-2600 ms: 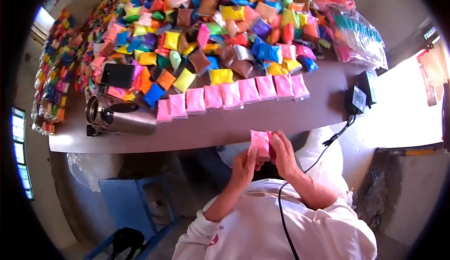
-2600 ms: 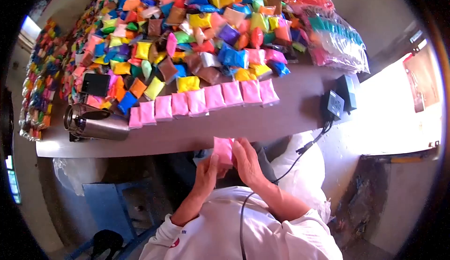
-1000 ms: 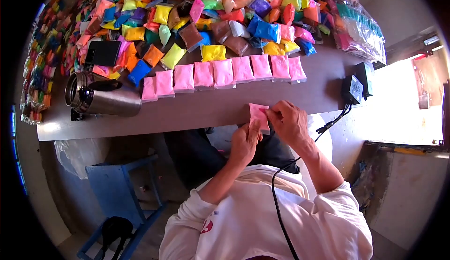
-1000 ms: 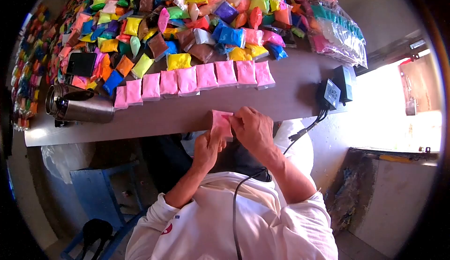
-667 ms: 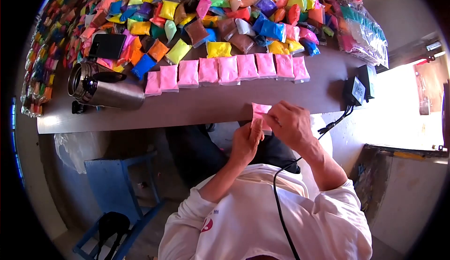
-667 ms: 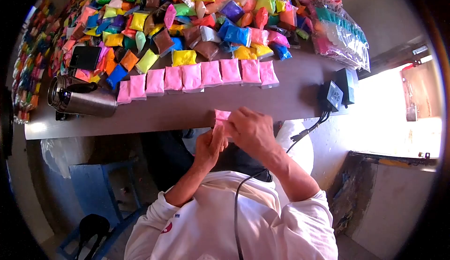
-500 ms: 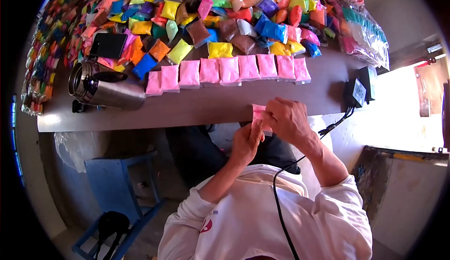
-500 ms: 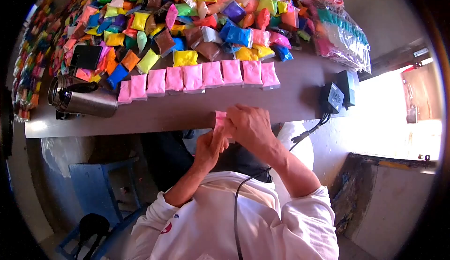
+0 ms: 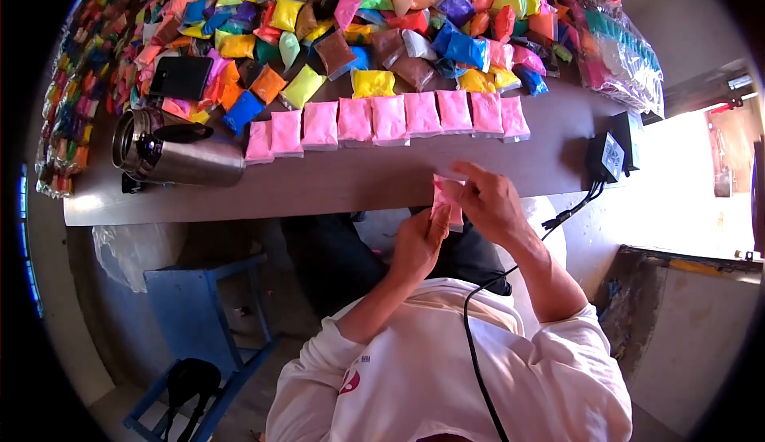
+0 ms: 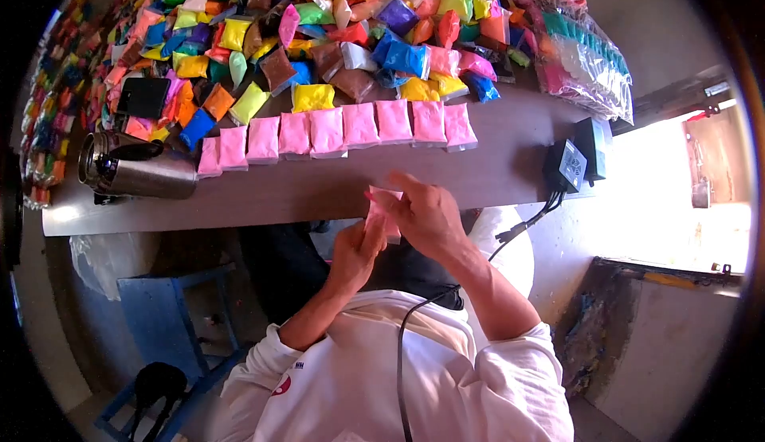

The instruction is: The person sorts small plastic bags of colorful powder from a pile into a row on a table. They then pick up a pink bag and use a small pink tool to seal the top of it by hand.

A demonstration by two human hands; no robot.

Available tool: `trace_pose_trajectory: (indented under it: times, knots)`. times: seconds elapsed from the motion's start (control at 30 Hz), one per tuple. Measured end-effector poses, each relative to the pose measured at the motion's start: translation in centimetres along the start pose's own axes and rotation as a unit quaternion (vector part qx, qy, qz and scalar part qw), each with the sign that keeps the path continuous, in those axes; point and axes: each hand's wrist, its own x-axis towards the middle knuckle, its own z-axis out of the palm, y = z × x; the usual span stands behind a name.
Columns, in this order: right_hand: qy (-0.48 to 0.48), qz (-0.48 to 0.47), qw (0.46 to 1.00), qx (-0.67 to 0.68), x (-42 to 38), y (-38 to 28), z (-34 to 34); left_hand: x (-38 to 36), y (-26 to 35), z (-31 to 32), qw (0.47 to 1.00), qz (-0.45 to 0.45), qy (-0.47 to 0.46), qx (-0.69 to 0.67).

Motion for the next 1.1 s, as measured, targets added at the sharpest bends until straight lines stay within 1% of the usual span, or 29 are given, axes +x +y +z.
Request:
trace_pose_trajectory:
  times: [0.13,0.2,0.23,0.3,0.33,0.4,0.43,0.5,0.53,0.6,0.63,0.7,0.73,0.8,0.83,0.9,0.93,1.0,1.03,1.1]
  knots:
    - [-0.024,-0.038,0.999,0.025,0.4,1.5,1.0,0.2,-0.2,-0.1,1.0,0.003,-0.012,0.002]
    - [-0.046,0.028,0.991,0.12,0.4,1.4,0.8,0.1,-0.2,-0.2,0.999,0.006,-0.032,0.017]
    - [-0.046,0.028,0.991,0.12,0.4,1.7,0.9,0.0,-0.5,-0.2,0.999,0.006,-0.033,0.018]
    - [0.008,0.019,0.965,0.263,0.5,2.4,1.1,-0.1,-1.2,-0.2,0.989,-0.013,-0.1,-0.108]
    - [0.009,0.019,0.965,0.263,0.4,2.5,1.1,-0.1,-1.2,-0.4,0.989,-0.013,-0.102,-0.107]
    - [-0.002,0.02,0.919,0.394,0.0,2.6,1.0,0.0,-1.2,-0.7,0.947,-0.054,-0.176,-0.264]
    - [0.0,0.02,0.919,0.395,-0.2,2.6,0.9,-0.1,-1.2,-0.6,0.947,-0.054,-0.178,-0.263]
    - [-0.004,0.018,0.911,0.412,-0.4,2.5,0.8,-0.1,-1.4,-0.5,0.877,-0.122,-0.203,-0.419]
    - [-0.003,0.018,0.911,0.412,-0.6,2.5,0.8,-0.1,-1.2,-0.6,0.877,-0.123,-0.203,-0.418]
    - [-0.007,0.016,0.886,0.463,-0.7,2.5,0.8,0.1,-0.8,-0.9,0.83,-0.149,-0.218,-0.492]
    - [-0.006,0.017,0.885,0.464,-0.7,2.7,0.9,0.2,-0.9,-0.9,0.83,-0.15,-0.218,-0.491]
    - [-0.017,-0.052,0.91,0.412,-0.7,3.2,1.3,0.4,-1.1,-0.7,0.847,-0.18,-0.166,-0.471]
    - [-0.017,-0.053,0.909,0.412,-0.6,3.2,1.3,0.5,-1.2,-0.6,0.847,-0.18,-0.166,-0.471]
    - [-0.003,-0.071,0.942,0.329,-0.5,3.2,1.3,0.5,-1.5,-0.1,0.869,-0.156,-0.148,-0.445]
    - [-0.002,-0.07,0.942,0.329,-0.6,3.1,1.0,0.5,-1.6,0.2,0.869,-0.157,-0.149,-0.444]
    - [0.04,-0.049,0.98,0.188,-0.9,2.5,0.2,0.4,-1.8,0.7,0.892,-0.159,-0.064,-0.417]
    - [0.04,-0.048,0.98,0.188,-1.1,2.9,0.2,0.5,-2.0,0.7,0.892,-0.159,-0.064,-0.417]
    - [0.086,0.017,0.987,0.135,-1.4,3.9,0.2,0.6,-2.1,0.7,0.938,-0.101,-0.067,-0.324]
    - [0.086,0.017,0.987,0.135,-1.5,4.1,0.1,0.6,-1.9,0.8,0.938,-0.101,-0.067,-0.324]
    - [0.093,0.008,0.985,0.142,-1.9,4.2,-0.1,0.5,-1.3,1.3,0.953,-0.113,-0.034,-0.28]
